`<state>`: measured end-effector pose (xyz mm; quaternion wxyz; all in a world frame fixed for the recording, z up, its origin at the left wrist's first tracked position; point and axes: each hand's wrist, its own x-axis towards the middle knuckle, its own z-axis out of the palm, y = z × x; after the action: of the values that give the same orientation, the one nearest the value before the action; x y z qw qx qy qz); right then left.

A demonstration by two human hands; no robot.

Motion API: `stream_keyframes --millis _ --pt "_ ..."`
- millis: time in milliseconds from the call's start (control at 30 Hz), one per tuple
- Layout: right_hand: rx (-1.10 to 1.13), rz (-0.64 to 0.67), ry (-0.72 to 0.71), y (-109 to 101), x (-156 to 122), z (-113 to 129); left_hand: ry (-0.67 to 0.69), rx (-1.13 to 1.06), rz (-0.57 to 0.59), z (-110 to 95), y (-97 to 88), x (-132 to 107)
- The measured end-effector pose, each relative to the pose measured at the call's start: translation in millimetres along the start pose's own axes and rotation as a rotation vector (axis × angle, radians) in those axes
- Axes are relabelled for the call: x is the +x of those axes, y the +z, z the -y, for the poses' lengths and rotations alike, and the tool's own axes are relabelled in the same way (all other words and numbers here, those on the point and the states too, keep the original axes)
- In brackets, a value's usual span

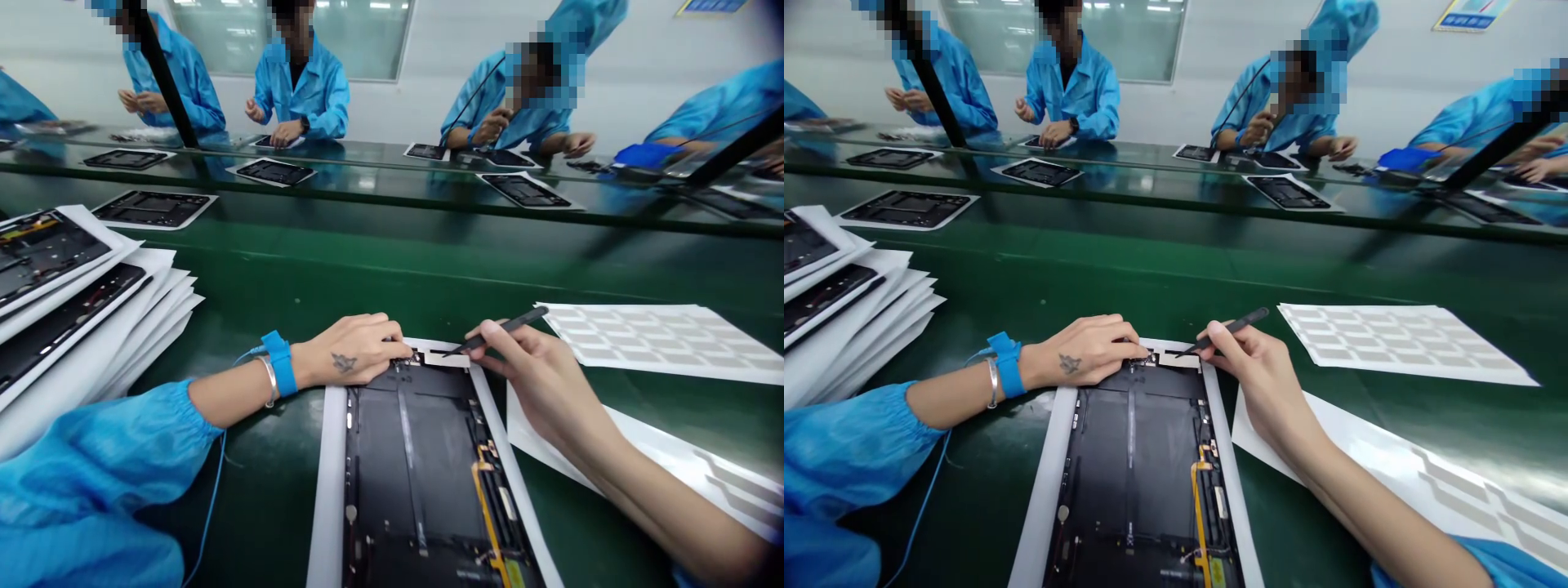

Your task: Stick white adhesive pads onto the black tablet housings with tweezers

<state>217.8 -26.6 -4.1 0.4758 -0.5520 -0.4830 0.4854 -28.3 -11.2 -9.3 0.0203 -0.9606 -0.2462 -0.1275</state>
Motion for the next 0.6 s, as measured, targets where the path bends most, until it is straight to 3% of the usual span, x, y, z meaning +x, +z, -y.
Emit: stream_keyframes --millis 600 --pt "-0.098 0.083 0.007 0.2 7.5 6.6 -0.001 0.011 -0.005 -0.1 0.8 0.3"
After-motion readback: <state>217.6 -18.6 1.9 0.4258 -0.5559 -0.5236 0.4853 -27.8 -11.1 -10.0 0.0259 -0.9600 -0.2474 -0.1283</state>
